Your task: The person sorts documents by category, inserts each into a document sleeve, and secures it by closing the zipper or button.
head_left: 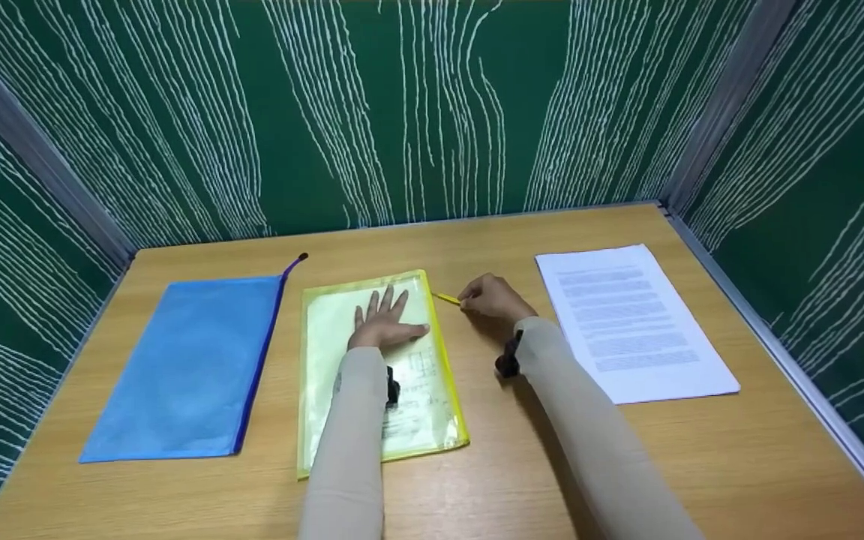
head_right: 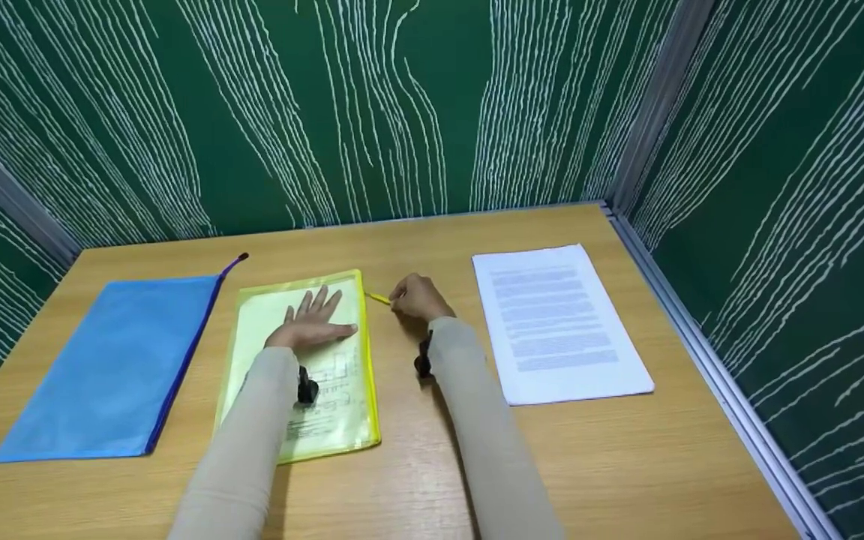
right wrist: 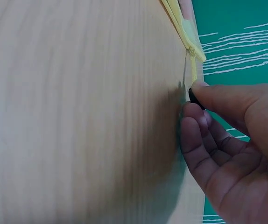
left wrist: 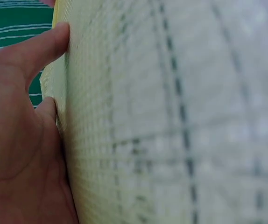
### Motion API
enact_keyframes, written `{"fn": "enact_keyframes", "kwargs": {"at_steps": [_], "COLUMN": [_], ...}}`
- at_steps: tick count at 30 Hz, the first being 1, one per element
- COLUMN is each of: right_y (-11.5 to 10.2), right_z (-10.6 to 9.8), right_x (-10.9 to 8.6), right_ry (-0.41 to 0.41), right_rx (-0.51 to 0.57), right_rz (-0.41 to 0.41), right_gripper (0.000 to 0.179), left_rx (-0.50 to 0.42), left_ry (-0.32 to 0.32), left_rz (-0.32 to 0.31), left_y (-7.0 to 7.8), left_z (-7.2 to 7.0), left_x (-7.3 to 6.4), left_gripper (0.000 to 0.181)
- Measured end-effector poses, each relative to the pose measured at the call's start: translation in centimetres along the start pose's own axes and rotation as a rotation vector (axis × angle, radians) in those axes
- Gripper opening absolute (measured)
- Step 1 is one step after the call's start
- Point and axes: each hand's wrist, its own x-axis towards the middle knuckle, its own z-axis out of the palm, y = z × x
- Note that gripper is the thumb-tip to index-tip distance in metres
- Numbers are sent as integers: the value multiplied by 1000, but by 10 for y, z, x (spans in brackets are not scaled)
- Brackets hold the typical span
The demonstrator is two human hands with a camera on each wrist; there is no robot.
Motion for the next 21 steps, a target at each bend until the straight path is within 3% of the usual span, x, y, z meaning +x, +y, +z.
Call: {"fn": "enact_keyframes", "kwargs": {"at_steps": [9,15,21], "right_y": [0,1,2], "right_z": [0,-1,-2], "right_x": [-2,-3,-6], "right_ry": [-17,-26,-42], "right_rx": [-8,-34,-26], "right_rz": [-2,-46,-15], "right_gripper": [16,16,14], "left_rx": [-19,-31,-42], "left_ry": [13,22,31], "left_rz": [-7,-14,-42], "left_y": [-1,-2,0], "left_z": [0,2,2], "left_x": [0,4,6], "left_gripper": [92,91,91]}}
